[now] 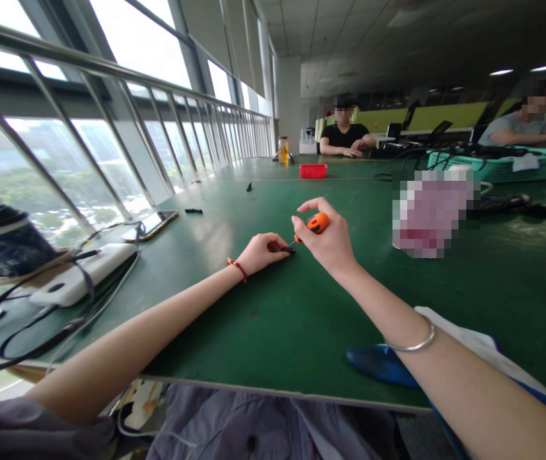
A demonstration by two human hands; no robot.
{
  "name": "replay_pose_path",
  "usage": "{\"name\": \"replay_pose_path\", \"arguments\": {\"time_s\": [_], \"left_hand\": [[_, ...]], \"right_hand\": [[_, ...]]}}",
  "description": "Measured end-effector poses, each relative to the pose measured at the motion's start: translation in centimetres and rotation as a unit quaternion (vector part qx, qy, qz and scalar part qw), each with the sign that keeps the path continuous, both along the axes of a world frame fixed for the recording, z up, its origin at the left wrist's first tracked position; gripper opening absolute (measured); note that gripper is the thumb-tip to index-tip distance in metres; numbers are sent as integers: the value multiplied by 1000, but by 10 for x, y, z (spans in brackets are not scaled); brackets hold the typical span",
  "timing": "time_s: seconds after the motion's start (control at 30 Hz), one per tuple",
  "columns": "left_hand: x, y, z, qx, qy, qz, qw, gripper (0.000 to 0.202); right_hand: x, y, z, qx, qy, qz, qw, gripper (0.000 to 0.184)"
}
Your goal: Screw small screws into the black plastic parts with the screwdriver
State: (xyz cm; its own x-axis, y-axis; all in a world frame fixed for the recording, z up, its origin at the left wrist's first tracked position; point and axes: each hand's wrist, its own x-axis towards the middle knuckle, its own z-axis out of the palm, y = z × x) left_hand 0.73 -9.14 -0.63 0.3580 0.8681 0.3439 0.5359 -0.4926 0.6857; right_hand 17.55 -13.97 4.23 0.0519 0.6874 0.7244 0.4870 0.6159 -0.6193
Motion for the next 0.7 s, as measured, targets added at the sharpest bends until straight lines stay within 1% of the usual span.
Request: {"name": "replay_pose_path", "arguments": {"time_s": [0.03, 0.13, 0.2, 0.27, 0.33, 0.4, 0.47, 0.53, 0.57, 0.63, 0.7], "left_hand": [[0, 1, 0, 0, -1, 0, 1000, 10], [0, 2, -1, -4, -7, 1, 1000, 11], [0, 1, -1, -7, -9, -2, 1000, 11], [1, 1, 0, -9, -8, -7, 1000, 11], [1, 0, 1, -10, -5, -7, 1000, 11], [0, -1, 2, -10, -3, -4, 1000, 10], [0, -1, 1, -10, -3, -2, 1000, 10], [0, 0, 0, -7, -4, -1, 1000, 10], [0, 0, 0, -6, -4, -2, 1000, 10], [0, 1, -1, -6, -5, -1, 1000, 10], [1, 1, -1, -7, -6, 0, 1000, 10]], "right_hand": [[0, 1, -1, 6, 4, 11, 1000, 19], [0, 3, -4, 29, 17, 31, 999, 40], [0, 3, -5, 33, 15, 18, 999, 45], [0, 1, -3, 27, -2, -17, 999, 42], [0, -2, -1, 16, -23, -35, 999, 30], [0, -4, 2, 7, -39, -24, 999, 22], [0, -5, 3, 8, -42, 1, 999, 16], [1, -4, 2, 16, -36, 20, 999, 15], [1, -2, 1, 22, -29, 29, 999, 20], [1, 0, -1, 31, -16, 41, 999, 36], [1, 1, -2, 33, -16, 34, 999, 50]]}}
